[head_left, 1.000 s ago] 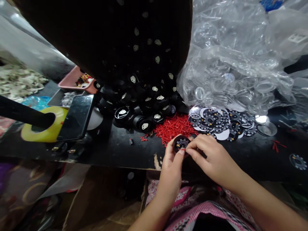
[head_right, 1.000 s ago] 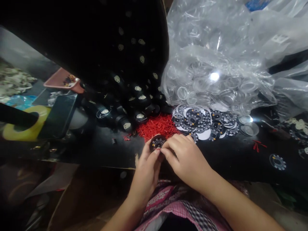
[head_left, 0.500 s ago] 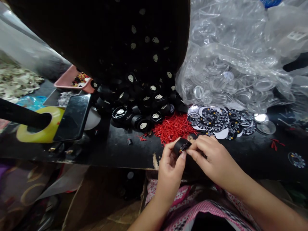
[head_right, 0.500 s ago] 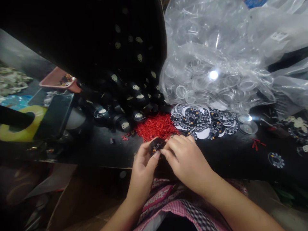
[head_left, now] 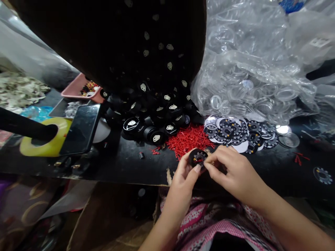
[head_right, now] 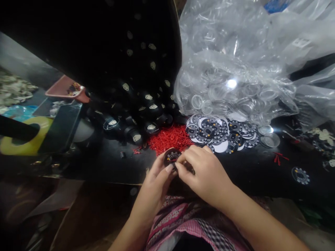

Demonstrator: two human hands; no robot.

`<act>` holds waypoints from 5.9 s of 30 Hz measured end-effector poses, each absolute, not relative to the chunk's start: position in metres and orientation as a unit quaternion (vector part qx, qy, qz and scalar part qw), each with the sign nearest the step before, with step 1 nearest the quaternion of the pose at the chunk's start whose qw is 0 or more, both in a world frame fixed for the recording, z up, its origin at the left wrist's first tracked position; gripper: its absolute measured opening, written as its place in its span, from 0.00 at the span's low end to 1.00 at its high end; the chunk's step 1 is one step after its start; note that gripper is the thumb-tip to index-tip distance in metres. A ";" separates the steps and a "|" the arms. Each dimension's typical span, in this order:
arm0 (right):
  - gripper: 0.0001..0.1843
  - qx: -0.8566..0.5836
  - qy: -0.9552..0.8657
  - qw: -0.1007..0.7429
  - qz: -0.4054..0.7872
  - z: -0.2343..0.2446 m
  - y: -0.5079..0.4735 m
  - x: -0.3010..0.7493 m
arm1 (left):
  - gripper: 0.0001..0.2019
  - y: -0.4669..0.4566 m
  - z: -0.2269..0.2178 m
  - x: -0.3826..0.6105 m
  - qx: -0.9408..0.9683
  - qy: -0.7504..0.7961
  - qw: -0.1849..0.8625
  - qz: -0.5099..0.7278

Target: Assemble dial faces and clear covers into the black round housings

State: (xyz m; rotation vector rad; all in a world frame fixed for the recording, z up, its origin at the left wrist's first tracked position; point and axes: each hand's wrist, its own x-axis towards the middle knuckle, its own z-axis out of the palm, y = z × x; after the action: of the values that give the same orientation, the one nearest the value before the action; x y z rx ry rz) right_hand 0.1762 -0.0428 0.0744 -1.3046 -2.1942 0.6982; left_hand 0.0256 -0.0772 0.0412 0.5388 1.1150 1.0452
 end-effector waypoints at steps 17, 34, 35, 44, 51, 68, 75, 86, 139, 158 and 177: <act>0.07 -0.495 -0.806 0.139 0.295 0.084 -0.016 0.178 | 0.19 -0.078 0.026 0.030 0.234 0.526 0.670 0.469; 0.15 -0.531 -0.698 0.290 0.382 0.067 -0.007 0.190 | 0.18 -0.068 0.027 0.031 0.119 0.413 0.742 0.514; 0.15 -0.509 -0.710 0.296 0.386 0.069 -0.016 0.186 | 0.18 -0.068 0.028 0.031 0.128 0.408 0.742 0.517; 0.20 -0.526 -0.761 0.251 0.284 0.076 -0.030 0.171 | 0.20 -0.081 0.033 0.032 0.318 0.460 0.682 0.471; 0.21 -0.505 -0.791 0.299 0.173 0.067 -0.031 0.156 | 0.18 -0.083 0.040 0.035 0.390 0.485 0.639 0.452; 0.13 -0.407 -0.810 0.185 0.379 0.068 -0.039 0.145 | 0.18 -0.056 0.030 -0.089 0.655 0.699 0.058 0.282; 0.13 -0.486 -0.785 0.152 0.352 0.067 -0.042 0.189 | 0.18 -0.010 0.012 -0.078 0.690 0.685 -0.007 0.234; 0.20 -0.649 -0.751 0.110 0.050 0.048 0.017 0.238 | 0.20 -0.020 0.000 -0.092 0.764 0.603 -0.097 0.210; 0.17 -0.528 -0.523 0.328 0.583 0.045 -0.036 0.180 | 0.13 -0.064 0.025 -0.079 0.217 0.588 0.519 0.581; 0.06 -0.573 -0.604 0.348 0.432 0.074 -0.045 0.172 | 0.17 -0.078 0.039 0.030 0.121 0.451 0.706 0.533; 0.07 -0.551 -0.643 0.221 0.483 0.064 -0.058 0.184 | 0.14 -0.091 0.026 0.029 0.273 0.474 0.716 0.433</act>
State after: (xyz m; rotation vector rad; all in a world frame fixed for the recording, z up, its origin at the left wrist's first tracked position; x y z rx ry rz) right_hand 0.1845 -0.0584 0.0644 -1.5225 -1.7787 1.3362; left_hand 0.0292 -0.0913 0.0260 0.6047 1.0501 0.9583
